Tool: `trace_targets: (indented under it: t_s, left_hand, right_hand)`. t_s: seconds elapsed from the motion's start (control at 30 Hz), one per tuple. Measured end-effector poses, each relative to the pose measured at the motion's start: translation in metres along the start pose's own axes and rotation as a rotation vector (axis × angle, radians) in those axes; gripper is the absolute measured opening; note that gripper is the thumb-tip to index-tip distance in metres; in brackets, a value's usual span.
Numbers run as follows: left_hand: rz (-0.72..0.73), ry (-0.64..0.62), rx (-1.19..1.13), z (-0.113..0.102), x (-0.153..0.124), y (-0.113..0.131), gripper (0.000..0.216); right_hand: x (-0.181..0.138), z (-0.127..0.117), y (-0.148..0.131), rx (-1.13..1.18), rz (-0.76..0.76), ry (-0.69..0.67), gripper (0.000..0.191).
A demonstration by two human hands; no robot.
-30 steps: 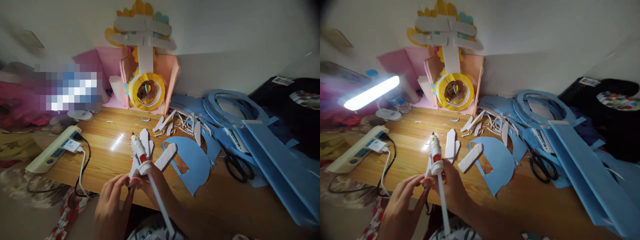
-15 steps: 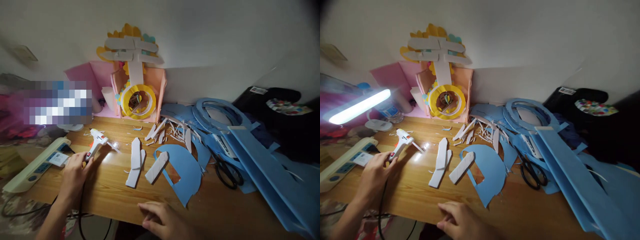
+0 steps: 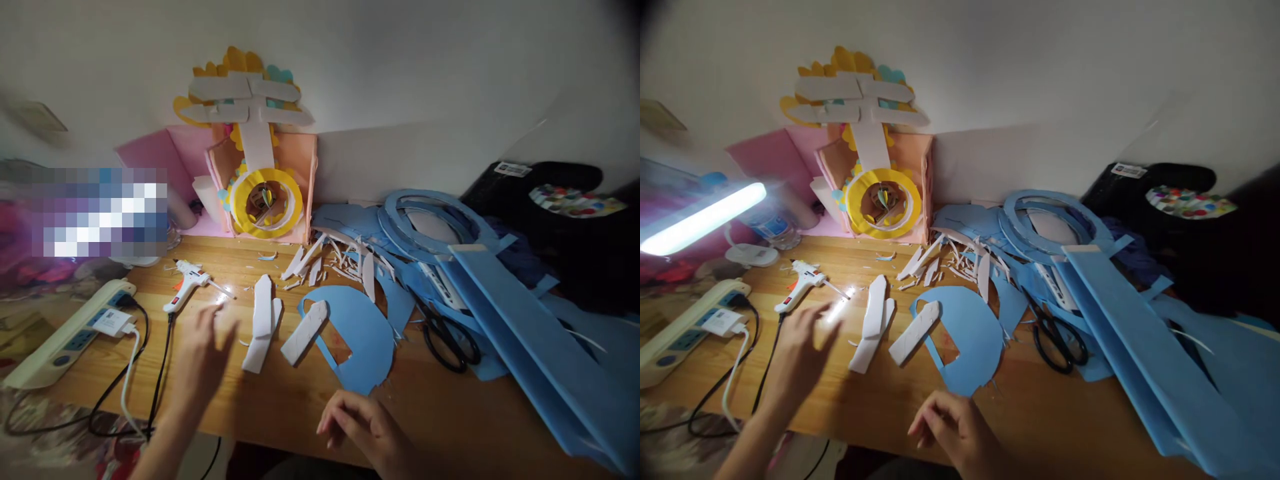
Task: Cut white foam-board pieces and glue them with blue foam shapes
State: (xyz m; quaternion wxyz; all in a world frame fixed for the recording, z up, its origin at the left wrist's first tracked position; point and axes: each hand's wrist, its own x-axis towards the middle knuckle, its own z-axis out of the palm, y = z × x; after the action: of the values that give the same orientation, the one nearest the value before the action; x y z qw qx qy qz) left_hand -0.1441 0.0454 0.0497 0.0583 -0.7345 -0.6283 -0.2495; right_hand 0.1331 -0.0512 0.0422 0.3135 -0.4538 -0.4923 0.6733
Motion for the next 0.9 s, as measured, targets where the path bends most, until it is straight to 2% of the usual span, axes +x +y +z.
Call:
trace_targets:
  t_s: [0.1,0.2,0.43,0.57,0.7,0.9]
  left_hand:
    - [0.128,-0.189,-0.154,0.015,-0.022,0.061,0.045]
    - [0.090,-0.228,-0.126,0.030,-0.037,0.087,0.052]
    - [0.013,-0.260,-0.060,0.038,-0.047,0.094,0.049]
    - [0.006,-0.246,-0.086,0.039,-0.051,0.095,0.042]
    - [0.030,-0.220,-0.167,0.041,-0.052,0.091,0.045]
    - [0.054,-0.187,-0.293,0.044,-0.050,0.083,0.051]
  right_hand:
    - [-0.003,-0.009,-0.001,0.035,-0.021,0.075,0.042]
    - [-0.008,-0.016,-0.001,0.054,-0.030,0.115,0.040]
    - [-0.014,-0.023,0.003,0.070,-0.045,0.134,0.041]
    - [-0.013,-0.023,0.001,0.108,-0.045,0.152,0.040]
    - [-0.010,-0.021,0.000,0.124,-0.039,0.156,0.039]
    - [0.002,-0.019,0.005,0.175,0.000,0.290,0.037]
